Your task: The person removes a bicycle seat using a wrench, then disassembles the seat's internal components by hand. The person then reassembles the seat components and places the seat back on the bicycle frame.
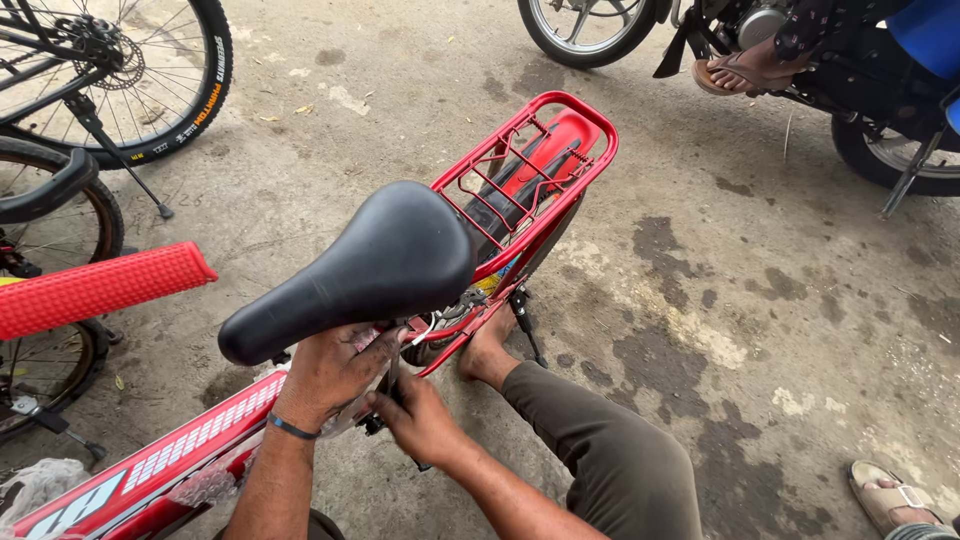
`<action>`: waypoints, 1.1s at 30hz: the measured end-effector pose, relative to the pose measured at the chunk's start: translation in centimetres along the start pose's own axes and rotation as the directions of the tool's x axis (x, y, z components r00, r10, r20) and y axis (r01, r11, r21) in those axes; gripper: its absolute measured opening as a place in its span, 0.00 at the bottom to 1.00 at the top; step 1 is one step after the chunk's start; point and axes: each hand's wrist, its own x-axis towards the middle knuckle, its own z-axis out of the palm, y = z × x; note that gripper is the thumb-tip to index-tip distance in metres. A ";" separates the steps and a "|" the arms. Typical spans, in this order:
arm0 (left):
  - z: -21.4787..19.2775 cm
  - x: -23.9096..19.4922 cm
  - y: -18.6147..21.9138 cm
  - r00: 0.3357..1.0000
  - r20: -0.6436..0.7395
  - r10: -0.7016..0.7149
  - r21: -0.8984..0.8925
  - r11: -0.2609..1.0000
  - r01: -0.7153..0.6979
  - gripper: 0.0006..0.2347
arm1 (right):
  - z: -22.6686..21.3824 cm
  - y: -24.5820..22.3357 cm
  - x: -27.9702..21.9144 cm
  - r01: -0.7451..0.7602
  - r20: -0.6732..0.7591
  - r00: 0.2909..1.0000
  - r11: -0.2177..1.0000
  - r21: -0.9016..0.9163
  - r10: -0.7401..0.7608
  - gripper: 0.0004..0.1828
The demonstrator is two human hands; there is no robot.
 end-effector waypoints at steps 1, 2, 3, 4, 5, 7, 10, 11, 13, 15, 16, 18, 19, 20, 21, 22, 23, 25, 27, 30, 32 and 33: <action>0.1 0.0 -0.1 0.999 -0.031 -0.012 -0.077 0.997 0.010 0.14 | 0.6 -0.5 0.0 -0.106 0.062 0.993 0.993 0.053 0.103 0.12; 0.1 0.1 -0.2 0.998 -0.060 -0.026 -0.154 0.988 0.017 0.13 | 1.5 -1.1 0.0 -0.213 0.130 0.971 0.972 0.099 0.199 0.13; 0.3 0.0 -0.4 0.998 -0.053 -0.046 -0.136 0.990 0.038 0.13 | 2.4 -1.6 -0.3 -0.323 0.203 0.934 0.936 0.137 0.293 0.13; 0.3 0.1 -0.6 0.997 -0.047 -0.065 -0.118 0.991 0.059 0.13 | 3.4 -2.1 -0.5 -0.331 0.225 0.932 0.919 0.212 0.284 0.14; 0.3 0.1 -0.8 0.996 -0.037 -0.085 -0.097 0.992 0.081 0.13 | 4.3 -2.4 -0.7 -0.340 0.244 0.930 0.895 0.290 0.274 0.14; 0.1 0.2 -1.1 0.955 -0.043 0.292 0.250 0.929 -0.273 0.11 | 4.6 -2.6 -0.5 -0.317 0.236 0.938 0.901 0.296 0.253 0.15; 0.3 0.3 -0.7 0.980 -0.083 0.180 0.185 0.969 -0.162 0.12 | 1.8 -1.3 0.9 -0.204 0.044 0.977 0.976 -0.073 0.207 0.14; 0.5 0.2 -0.3 0.994 -0.104 0.023 0.059 0.998 -0.017 0.13 | 0.2 -0.5 1.5 -0.170 -0.089 0.985 0.940 -0.295 0.150 0.15; 0.7 0.2 0.4 0.993 -0.061 -0.098 0.042 0.994 0.101 0.12 | -2.2 0.8 1.7 0.021 -0.173 0.976 0.852 -0.524 -0.131 0.15; 0.7 0.3 1.0 0.995 -0.026 -0.095 0.017 0.995 0.096 0.12 | -2.7 1.7 1.2 0.032 -0.145 0.984 0.903 -0.429 -0.104 0.13; 0.6 0.3 1.1 0.999 -0.012 -0.034 -0.002 0.999 0.034 0.13 | -2.5 2.0 0.7 0.034 -0.131 0.987 0.925 -0.379 -0.090 0.13; 0.1 0.6 1.1 1.000 -0.002 0.023 -0.037 0.999 -0.023 0.13 | -0.8 2.1 0.2 0.046 -0.033 0.998 0.993 -0.110 -0.050 0.12; -0.1 0.5 0.9 1.000 0.003 0.009 -0.061 0.998 -0.009 0.13 | 0.3 2.0 -0.2 0.032 0.024 0.999 0.999 0.030 -0.032 0.12; -0.2 0.4 0.7 1.000 0.008 -0.006 -0.084 0.996 0.006 0.13 | 1.5 1.8 -0.3 -0.109 0.096 0.991 0.981 0.160 0.094 0.11; -0.1 0.2 0.5 1.000 -0.018 0.013 -0.078 0.997 -0.014 0.13 | 2.5 1.5 -0.5 -0.254 0.182 0.961 0.928 0.274 0.209 0.11; -0.1 0.0 0.4 0.999 -0.044 0.031 -0.072 0.997 -0.034 0.13 | 3.5 1.1 -0.6 -0.396 0.281 0.910 0.841 0.368 0.305 0.11; -0.2 0.0 0.5 0.996 -0.070 0.054 -0.066 0.996 -0.058 0.12 | 4.3 0.5 -0.6 -0.393 0.306 0.909 0.824 0.407 0.283 0.12; -0.5 0.1 0.9 0.990 -0.066 0.127 -0.008 0.992 -0.128 0.12 | 5.2 -0.8 -0.7 -0.390 0.349 0.907 0.781 0.487 0.236 0.13; -0.3 0.5 1.7 0.989 -0.061 0.135 -0.029 0.990 -0.137 0.13 | 3.9 -1.7 -0.3 -0.300 0.269 0.937 0.910 0.286 0.225 0.12; -0.1 1.0 2.6 0.995 -0.075 0.063 0.002 0.998 -0.063 0.13 | -0.3 -1.5 1.6 -0.087 -0.027 0.996 0.951 -0.296 0.082 0.11; 0.0 0.4 2.0 0.995 -0.094 0.030 0.234 0.972 -0.008 0.12 | -1.8 -0.2 2.0 -0.079 -0.139 0.990 0.794 -0.602 -0.007 0.15; 0.3 0.4 1.6 0.997 -0.078 0.019 0.191 0.981 -0.004 0.12 | -1.9 0.5 1.8 -0.049 -0.137 0.990 0.837 -0.544 -0.031 0.14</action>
